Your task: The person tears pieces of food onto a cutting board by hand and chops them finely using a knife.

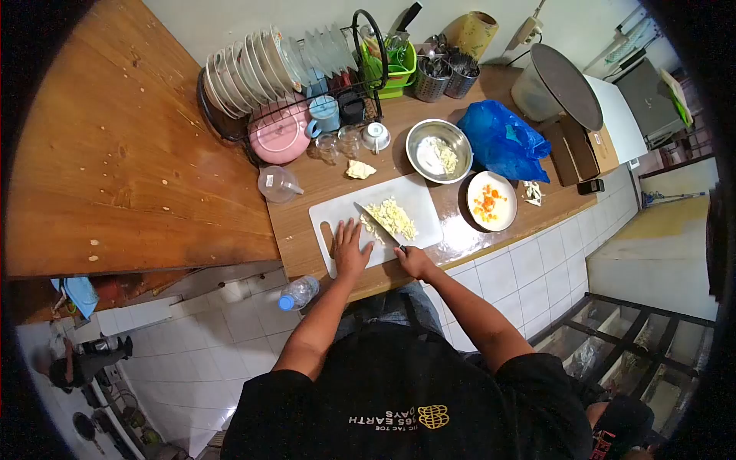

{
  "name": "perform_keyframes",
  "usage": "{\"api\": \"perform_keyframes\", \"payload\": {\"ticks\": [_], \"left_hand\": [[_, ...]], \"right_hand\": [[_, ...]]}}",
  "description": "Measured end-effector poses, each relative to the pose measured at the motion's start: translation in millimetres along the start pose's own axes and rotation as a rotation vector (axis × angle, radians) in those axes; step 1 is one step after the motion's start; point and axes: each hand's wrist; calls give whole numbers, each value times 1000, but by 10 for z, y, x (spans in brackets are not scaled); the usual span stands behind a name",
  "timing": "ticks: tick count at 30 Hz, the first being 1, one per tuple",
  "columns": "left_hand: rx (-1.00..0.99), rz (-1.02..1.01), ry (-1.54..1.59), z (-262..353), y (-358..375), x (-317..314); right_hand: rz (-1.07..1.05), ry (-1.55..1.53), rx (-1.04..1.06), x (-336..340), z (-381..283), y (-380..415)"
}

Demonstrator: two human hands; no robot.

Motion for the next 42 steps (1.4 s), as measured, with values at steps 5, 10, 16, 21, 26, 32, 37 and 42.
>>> {"api": "perform_keyframes", "payload": {"ticks": [5, 10, 16, 21, 26, 32, 37, 42], "left_hand": [[7, -12, 20, 28, -14, 54], [18, -20, 30, 19, -6, 44], [16, -24, 37, 15, 4, 52], [46, -45, 14, 38, -52, 46], [72, -51, 12, 67, -36, 65], [106, -15, 17, 117, -77, 46], [98, 31, -13, 139, -42, 61], [96, 21, -66, 111, -72, 29]], "right_hand": [[33, 137, 30, 164, -149, 37], [105, 209, -30, 132, -243, 37], [95, 251, -83, -8, -211, 41], [-56, 58, -82, 72, 15, -151], [31, 105, 12, 264, -39, 14], [73, 234, 27, 323, 16, 165], [27, 274, -37, 187, 93, 171], [62, 270, 37, 300, 117, 236]]}}
Point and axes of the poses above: each hand's wrist, its own y-axis away from the middle knuckle, its own x-axis out of the back of the hand, z = x × y, and after that the axes turned 13 degrees about x, right-handed
